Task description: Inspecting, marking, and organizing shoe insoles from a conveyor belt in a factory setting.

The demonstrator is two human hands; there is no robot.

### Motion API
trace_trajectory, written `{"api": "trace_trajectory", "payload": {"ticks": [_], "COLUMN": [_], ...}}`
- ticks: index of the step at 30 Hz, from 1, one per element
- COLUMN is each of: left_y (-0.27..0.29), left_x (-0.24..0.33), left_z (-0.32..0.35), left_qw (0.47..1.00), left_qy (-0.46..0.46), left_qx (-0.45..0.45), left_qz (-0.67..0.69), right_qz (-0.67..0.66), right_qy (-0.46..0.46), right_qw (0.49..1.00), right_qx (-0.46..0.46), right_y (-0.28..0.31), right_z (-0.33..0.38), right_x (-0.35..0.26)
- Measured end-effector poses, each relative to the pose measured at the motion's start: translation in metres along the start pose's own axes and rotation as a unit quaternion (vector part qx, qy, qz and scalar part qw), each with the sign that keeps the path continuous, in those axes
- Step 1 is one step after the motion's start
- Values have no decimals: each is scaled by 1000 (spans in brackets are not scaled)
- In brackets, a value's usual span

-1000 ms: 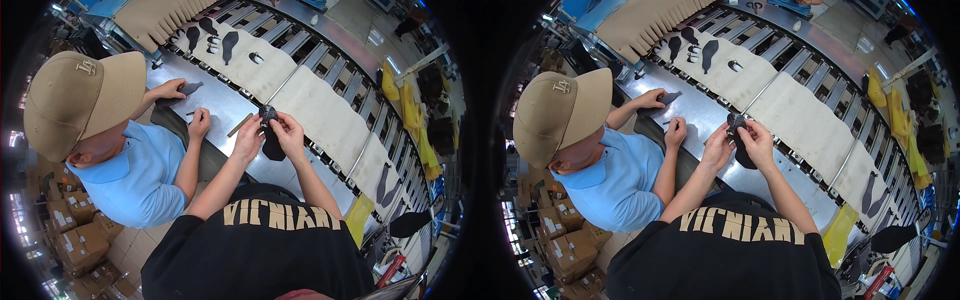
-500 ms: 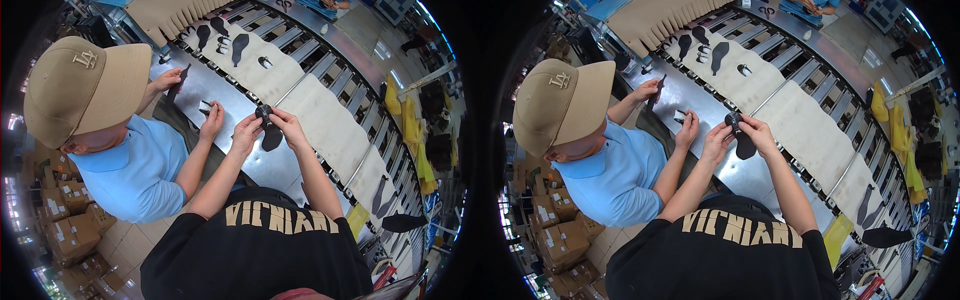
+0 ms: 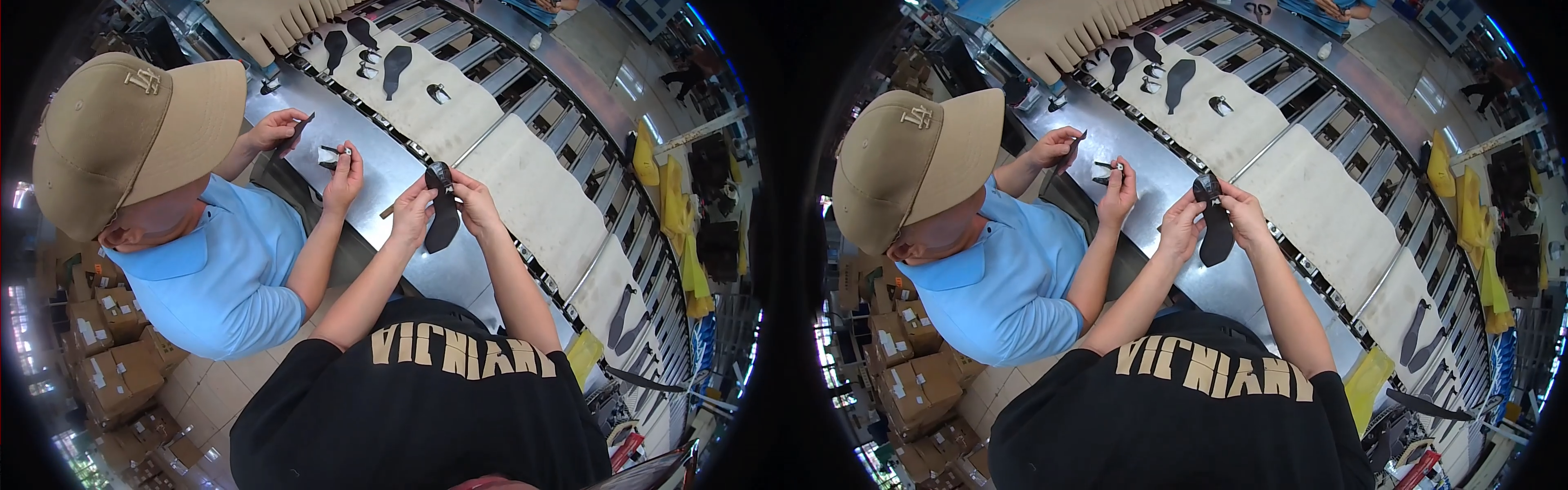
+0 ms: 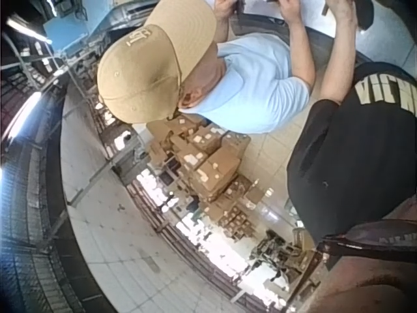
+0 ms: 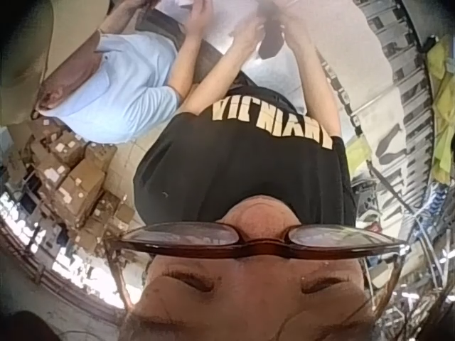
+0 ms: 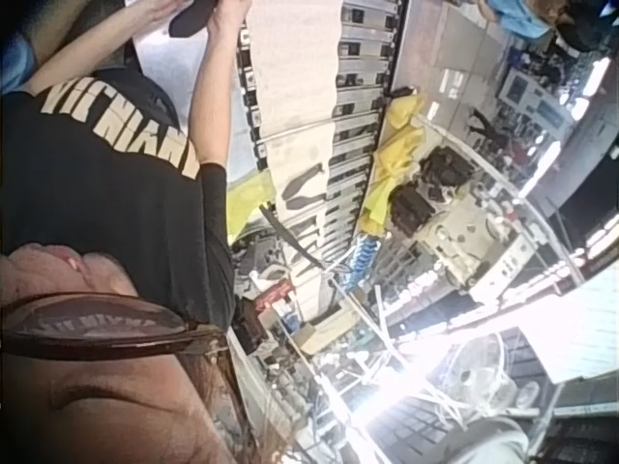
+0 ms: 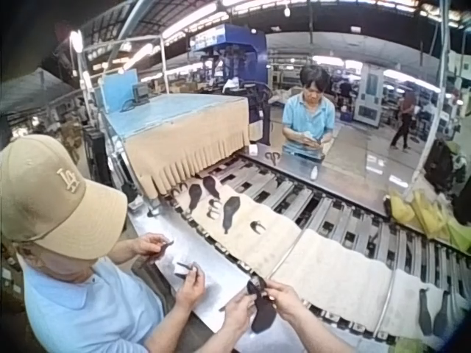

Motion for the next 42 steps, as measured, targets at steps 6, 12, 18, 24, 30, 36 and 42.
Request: {"api": "trace_trajectory", "payload": {"ticks": [6, 12, 18, 24, 30, 36, 42], "left_y": [2, 3, -2, -7, -13, -8, -8], "left_x": [0, -3, -3, -2, 0, 3, 2], "left_z": [-2, -5, -5, -7, -2, -5, -7], "left_qw": [1000, 1000, 998, 997, 996, 998, 998], "left_qy": [7, 21, 42, 60, 71, 49, 41], "left_qx": [7, -6, -38, -56, -54, -39, -45], "left_qz": [-19, -19, -20, 8, 16, 6, -5], "right_qz": [2, -15, -47, -45, -28, -39, -34], "right_qy": [0, -21, -42, 51, 37, 21, 19], "right_qw": [1000, 1000, 998, 996, 999, 999, 999], "right_qx": [-6, 3, 16, 61, 17, 10, 19], "right_y": [3, 6, 10, 15, 17, 1, 2], "right_z": [-5, -5, -8, -17, -18, -9, -14], "right_x": [7, 10, 12, 9, 7, 0, 0]}}
Point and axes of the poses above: each hand's wrist, its own z-axis away from the middle knuckle, its own y-axis out of the back of the hand, x = y × z, the point moved 7 cm from there along -z, towards the middle knuckle, and after that the axes turned 2 degrees about -z, right-handed, at the moved point
